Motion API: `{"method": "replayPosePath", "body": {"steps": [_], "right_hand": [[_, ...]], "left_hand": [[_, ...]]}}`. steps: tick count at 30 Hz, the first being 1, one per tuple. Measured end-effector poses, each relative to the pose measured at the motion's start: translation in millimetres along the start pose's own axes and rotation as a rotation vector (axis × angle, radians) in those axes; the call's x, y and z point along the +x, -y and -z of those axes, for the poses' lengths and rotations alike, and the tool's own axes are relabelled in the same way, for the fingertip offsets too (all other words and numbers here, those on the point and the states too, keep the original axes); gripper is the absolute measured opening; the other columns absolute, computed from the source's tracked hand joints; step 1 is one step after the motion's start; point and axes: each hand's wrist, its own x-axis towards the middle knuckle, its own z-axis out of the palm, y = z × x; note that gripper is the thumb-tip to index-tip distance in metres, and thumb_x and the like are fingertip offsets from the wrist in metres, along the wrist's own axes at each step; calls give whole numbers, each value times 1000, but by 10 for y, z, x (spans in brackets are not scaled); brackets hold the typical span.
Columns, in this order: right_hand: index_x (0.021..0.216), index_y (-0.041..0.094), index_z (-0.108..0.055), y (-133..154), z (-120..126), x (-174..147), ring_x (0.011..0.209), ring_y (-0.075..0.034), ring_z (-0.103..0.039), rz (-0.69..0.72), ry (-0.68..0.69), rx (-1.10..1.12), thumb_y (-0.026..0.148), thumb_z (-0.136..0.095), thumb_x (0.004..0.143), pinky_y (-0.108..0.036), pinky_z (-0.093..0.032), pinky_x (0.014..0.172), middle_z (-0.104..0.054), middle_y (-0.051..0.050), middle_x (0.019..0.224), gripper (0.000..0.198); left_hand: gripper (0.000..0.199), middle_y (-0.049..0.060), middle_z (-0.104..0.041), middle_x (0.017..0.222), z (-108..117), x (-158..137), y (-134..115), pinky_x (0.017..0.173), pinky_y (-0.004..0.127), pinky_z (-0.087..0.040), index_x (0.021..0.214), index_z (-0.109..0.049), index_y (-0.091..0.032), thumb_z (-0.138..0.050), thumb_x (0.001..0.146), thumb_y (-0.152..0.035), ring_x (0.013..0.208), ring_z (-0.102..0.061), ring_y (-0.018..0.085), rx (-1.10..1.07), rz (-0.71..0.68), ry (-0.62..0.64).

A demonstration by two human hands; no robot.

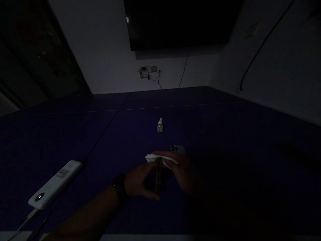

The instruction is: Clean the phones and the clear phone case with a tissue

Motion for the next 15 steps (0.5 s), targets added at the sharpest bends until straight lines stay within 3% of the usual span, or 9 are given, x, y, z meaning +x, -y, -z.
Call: {"method": "replayPosePath", "body": {"steps": [4, 6, 8, 12, 15], "right_hand": [[129, 22, -61, 61, 17, -51, 111, -17, -68, 551, 71, -239, 18, -38, 104, -34, -56, 90, -70, -8, 125, 35], [136, 17, -55, 46, 21, -54, 113, -17, -66, 727, 141, -353, 16, -36, 104, -33, -56, 85, -68, -13, 128, 37], [139, 16, -51, 9, 29, -23, 113, -18, -65, 732, 129, -435, 13, -35, 104, -33, -56, 84, -67, -14, 129, 39], [141, 22, -49, -24, 57, 54, 110, -17, -66, 584, -9, -523, 6, -34, 100, -34, -55, 85, -69, -10, 127, 46], [140, 18, -50, 73, 71, -1, 106, -17, -66, 669, 32, -552, 8, -34, 101, -32, -54, 83, -70, -11, 125, 43]], "left_hand": [[85, 13, -64, 128, -37, -20, 67, 102, 46, -47, 137, -48, -20, -76, 72, -67, 116, -61, 33, 4, -29, -30], [79, 12, -65, 126, -44, -27, 84, 101, 46, -49, 131, -53, -20, -74, 73, -69, 115, -61, 33, 0, -14, -8], [82, 13, -65, 126, -40, -28, 84, 98, 46, -50, 132, -52, -19, -74, 72, -70, 113, -62, 33, -5, 10, -8], [93, 14, -64, 127, -22, -14, 60, 95, 46, -52, 139, -45, -20, -75, 69, -73, 109, -65, 33, -20, 38, -9], [90, 14, -64, 128, -25, -12, 63, 100, 48, -50, 137, -48, -19, -75, 69, -72, 115, -62, 34, -24, 14, -22]]}}
